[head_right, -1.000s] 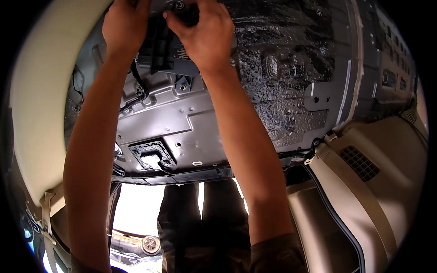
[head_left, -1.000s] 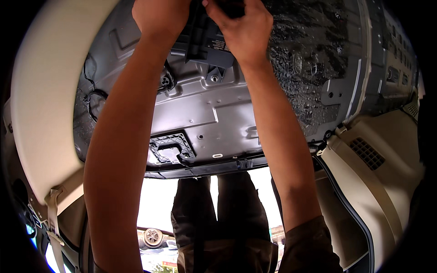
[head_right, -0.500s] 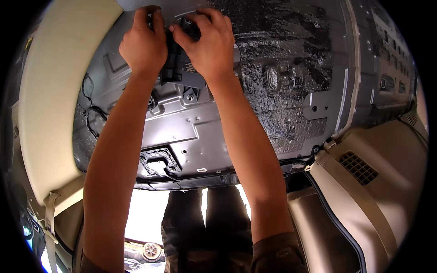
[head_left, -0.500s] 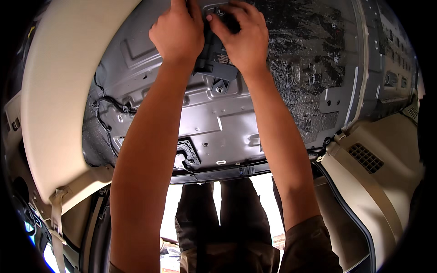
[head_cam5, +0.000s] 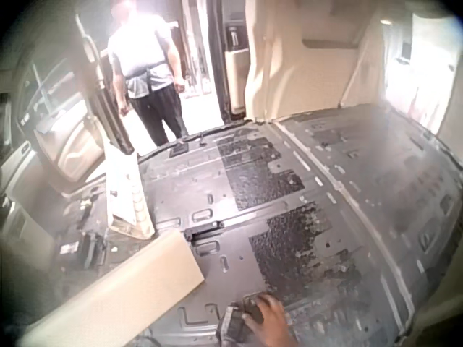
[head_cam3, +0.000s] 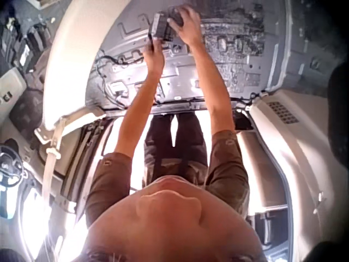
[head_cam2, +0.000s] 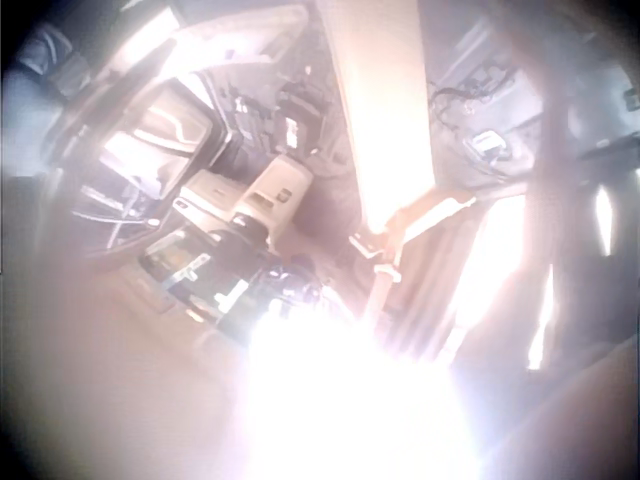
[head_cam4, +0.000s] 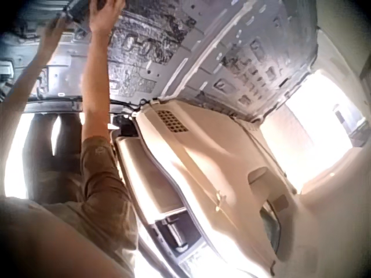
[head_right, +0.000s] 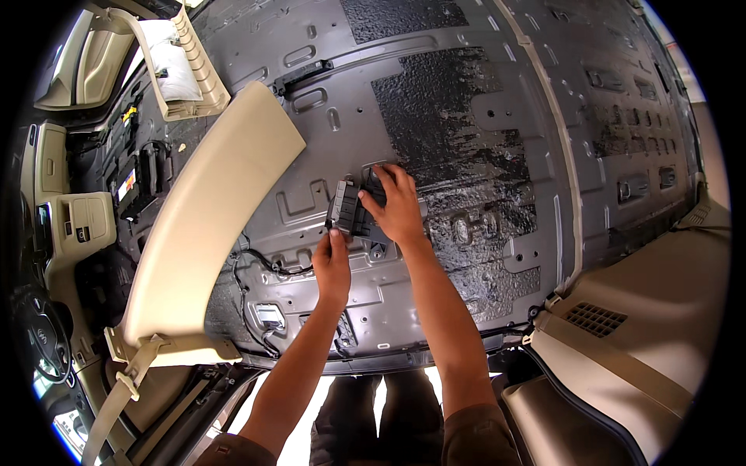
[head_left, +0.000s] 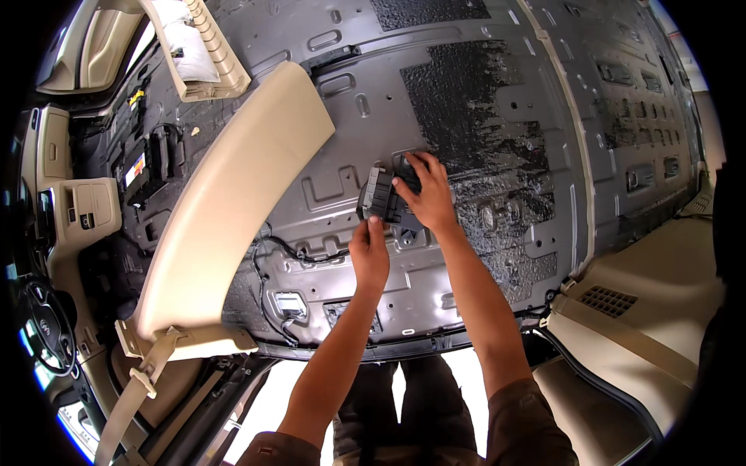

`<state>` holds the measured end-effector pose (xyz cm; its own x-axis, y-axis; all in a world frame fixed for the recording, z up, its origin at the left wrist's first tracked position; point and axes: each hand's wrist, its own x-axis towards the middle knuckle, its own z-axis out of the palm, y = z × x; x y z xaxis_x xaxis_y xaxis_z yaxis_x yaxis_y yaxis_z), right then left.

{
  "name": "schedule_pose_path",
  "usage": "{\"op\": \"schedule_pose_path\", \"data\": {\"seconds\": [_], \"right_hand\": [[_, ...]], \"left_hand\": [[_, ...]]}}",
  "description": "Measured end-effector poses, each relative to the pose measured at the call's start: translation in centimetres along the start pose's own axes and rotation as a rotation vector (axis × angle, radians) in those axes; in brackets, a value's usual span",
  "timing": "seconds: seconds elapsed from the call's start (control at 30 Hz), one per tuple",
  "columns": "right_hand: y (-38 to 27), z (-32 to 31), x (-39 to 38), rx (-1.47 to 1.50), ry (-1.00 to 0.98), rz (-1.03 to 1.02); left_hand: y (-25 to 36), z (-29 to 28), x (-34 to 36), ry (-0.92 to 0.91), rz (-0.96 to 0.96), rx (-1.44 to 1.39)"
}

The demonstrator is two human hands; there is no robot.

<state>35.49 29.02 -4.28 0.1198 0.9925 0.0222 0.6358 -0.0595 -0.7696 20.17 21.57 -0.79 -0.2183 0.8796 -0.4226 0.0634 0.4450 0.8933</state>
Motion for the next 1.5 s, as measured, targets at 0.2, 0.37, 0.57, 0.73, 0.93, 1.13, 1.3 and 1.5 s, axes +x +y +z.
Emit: {"op": "schedule_pose_path", "data": {"seconds": [0.2, 0.37, 0.57, 0.73, 0.93, 1.13, 1.3, 1.5], "right_hand": [[0.4, -3.2, 2.4, -0.138, -0.174, -0.003], [-0.9, -4.5, 5.9, -0.42, -0.541, 0.104], [-9.9, -6.0, -4.0, 0.101, -0.145, 0.096], [-19.6, -7.8, -15.0, 0.472, -0.07, -0.065], [-25.2, -8.9, -17.5, 0.139, 0.075, -0.333], [-26.4, -10.3, -17.1, -0.017, 0.027, -0.521], [-26.2, -10.9, -17.5, -0.063, 0.018, -0.558], [-26.7, -11.4, -17.3, -0.031, -0.031, -0.593]], "left_hand": [[-2.7, -5.9, -12.5, -0.1, -0.615, -0.393], [-3.8, -10.2, -16.0, -0.056, -0.672, -0.668], [2.1, -12.9, -13.1, -0.177, -0.531, -1.129], [10.2, -13.3, -12.3, -0.354, -0.264, -1.151], [14.5, -14.6, -15.8, -0.51, -0.226, -1.256], [14.7, -15.8, -16.9, -0.622, -0.252, -1.336], [15.4, -16.4, -16.6, -0.669, -0.32, -1.27], [15.7, -16.9, -16.4, -0.74, -0.357, -1.266]]}}
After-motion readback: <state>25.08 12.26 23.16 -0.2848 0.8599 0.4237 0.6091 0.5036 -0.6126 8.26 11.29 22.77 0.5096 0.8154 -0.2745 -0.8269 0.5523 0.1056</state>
